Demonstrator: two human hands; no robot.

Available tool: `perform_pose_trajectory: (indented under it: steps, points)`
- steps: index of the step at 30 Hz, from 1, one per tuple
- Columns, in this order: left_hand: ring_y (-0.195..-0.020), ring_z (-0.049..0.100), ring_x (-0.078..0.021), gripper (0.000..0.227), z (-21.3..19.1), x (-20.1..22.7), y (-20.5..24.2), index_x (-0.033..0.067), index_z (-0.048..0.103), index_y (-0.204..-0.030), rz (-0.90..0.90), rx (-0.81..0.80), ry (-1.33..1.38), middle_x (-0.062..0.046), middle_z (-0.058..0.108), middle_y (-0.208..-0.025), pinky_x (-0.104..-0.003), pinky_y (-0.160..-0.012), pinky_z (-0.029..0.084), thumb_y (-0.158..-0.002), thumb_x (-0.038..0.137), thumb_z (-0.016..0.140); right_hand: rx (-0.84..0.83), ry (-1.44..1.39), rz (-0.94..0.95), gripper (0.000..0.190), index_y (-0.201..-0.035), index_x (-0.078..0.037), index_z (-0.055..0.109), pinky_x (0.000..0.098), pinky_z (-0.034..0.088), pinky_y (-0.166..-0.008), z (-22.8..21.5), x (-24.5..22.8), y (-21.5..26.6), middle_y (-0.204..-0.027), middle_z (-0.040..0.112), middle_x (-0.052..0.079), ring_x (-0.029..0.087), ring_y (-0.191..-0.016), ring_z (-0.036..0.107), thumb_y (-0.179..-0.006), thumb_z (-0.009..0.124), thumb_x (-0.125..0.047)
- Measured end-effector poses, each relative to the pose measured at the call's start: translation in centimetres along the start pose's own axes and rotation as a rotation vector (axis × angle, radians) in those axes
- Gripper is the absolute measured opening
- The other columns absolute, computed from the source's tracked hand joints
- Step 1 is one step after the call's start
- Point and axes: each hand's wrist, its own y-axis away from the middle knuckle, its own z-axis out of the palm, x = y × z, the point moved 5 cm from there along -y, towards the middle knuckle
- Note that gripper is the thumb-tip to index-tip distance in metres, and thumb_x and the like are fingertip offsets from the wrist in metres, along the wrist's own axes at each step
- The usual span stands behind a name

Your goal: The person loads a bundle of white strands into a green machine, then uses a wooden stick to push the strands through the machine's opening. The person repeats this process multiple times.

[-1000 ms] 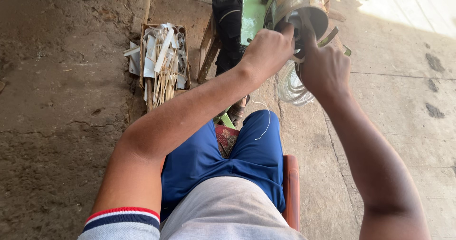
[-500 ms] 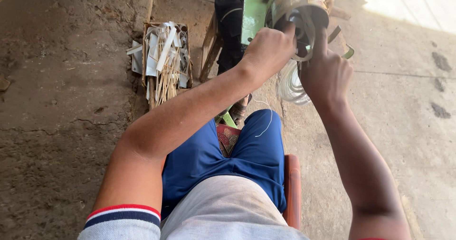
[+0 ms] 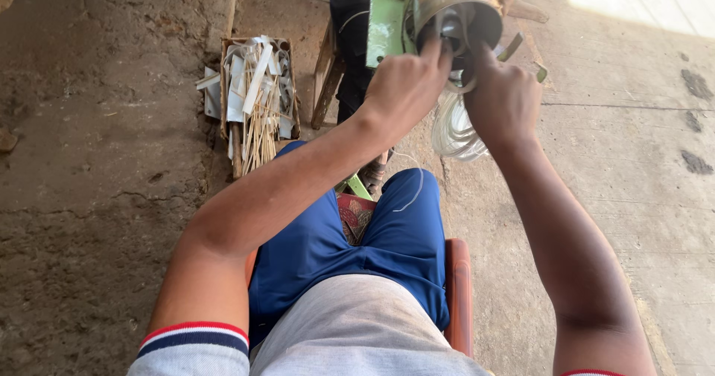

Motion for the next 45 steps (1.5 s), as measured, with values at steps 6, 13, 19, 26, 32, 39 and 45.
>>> perform_pose_trajectory:
  steps: [6, 13, 19, 26, 32, 39, 45]
  points:
    - [-0.052, 0.068, -0.0136, 0.035, 0.7, 0.5, 0.8, -0.0030, 0.060, -0.126, 0.036, -0.094, 0.103, -0.025, 0.062, -0.123, -0.027, -0.043, 0.056, -0.095, 0.013, 0.062, 0.115, 0.110, -0.135, 0.055, -0.140, -0.008, 0.060, 0.0450, 0.054, -0.056, -0.8, -0.7, 0.5, -0.070, 0.069, 0.014, 0.034, -0.062, 0.070, -0.087, 0.072, -0.013]
    - [-0.050, 0.069, -0.0144, 0.026, 0.8, -0.2, 0.7, -0.0027, 0.062, -0.113, 0.069, -0.089, 0.066, -0.019, 0.065, -0.112, -0.027, -0.042, 0.058, -0.093, 0.014, 0.064, 0.043, -0.179, -0.126, 0.053, -0.148, -0.004, 0.049, 0.0441, 0.052, -0.051, -1.4, -0.2, 1.2, -0.060, 0.067, 0.012, 0.031, -0.052, 0.069, -0.102, 0.067, -0.022]
    - [-0.055, 0.069, -0.0146, 0.027, 0.4, -0.7, 0.7, 0.0026, 0.063, -0.114, 0.065, -0.084, 0.046, -0.010, 0.066, -0.104, -0.029, -0.045, 0.058, -0.092, 0.017, 0.065, 0.136, 0.089, -0.172, 0.048, -0.144, -0.003, 0.058, 0.0463, 0.049, -0.046, -0.6, -0.7, 0.6, -0.056, 0.063, 0.015, 0.032, -0.047, 0.064, -0.099, 0.063, -0.019]
    - [-0.058, 0.066, -0.0122, 0.024, 1.2, -1.6, -0.6, 0.0049, 0.064, -0.115, 0.083, -0.181, 0.090, -0.008, 0.064, -0.098, -0.027, -0.046, 0.054, -0.098, 0.021, 0.065, 0.093, 0.076, -0.142, 0.031, -0.128, 0.000, 0.063, 0.0434, 0.047, -0.044, -0.1, -0.2, -1.3, -0.058, 0.064, 0.013, 0.028, -0.045, 0.063, -0.100, 0.060, -0.012]
    - [-0.065, 0.070, -0.0186, 0.042, 0.3, -1.2, 1.7, 0.0039, 0.064, -0.127, 0.015, -0.039, 0.131, -0.021, 0.063, -0.120, -0.024, -0.044, 0.055, -0.086, 0.014, 0.069, 0.081, 0.209, -0.157, 0.034, -0.133, -0.004, 0.062, 0.0425, 0.049, -0.044, 0.7, -0.7, -0.7, -0.061, 0.067, 0.013, 0.029, -0.048, 0.066, -0.100, 0.057, -0.012]
    - [-0.055, 0.071, -0.0185, 0.032, 1.7, -0.1, 2.7, 0.0002, 0.067, -0.126, -0.031, 0.087, 0.227, -0.027, 0.063, -0.131, -0.030, -0.046, 0.060, -0.097, 0.015, 0.067, 0.141, 0.182, -0.191, 0.047, -0.145, -0.003, 0.057, 0.0432, 0.050, -0.044, 1.0, -0.2, -0.3, -0.068, 0.070, 0.014, 0.030, -0.049, 0.067, -0.098, 0.058, -0.011]
    - [-0.054, 0.068, -0.0135, 0.022, 1.9, -1.4, 2.1, 0.0060, 0.069, -0.113, 0.178, 0.099, -0.013, -0.011, 0.070, -0.116, -0.027, -0.046, 0.057, -0.094, 0.017, 0.065, 0.223, 0.196, -0.250, 0.053, -0.146, -0.003, 0.057, 0.0428, 0.049, -0.043, 0.3, -0.9, -0.2, -0.067, 0.070, 0.012, 0.030, -0.051, 0.067, -0.094, 0.059, -0.009]
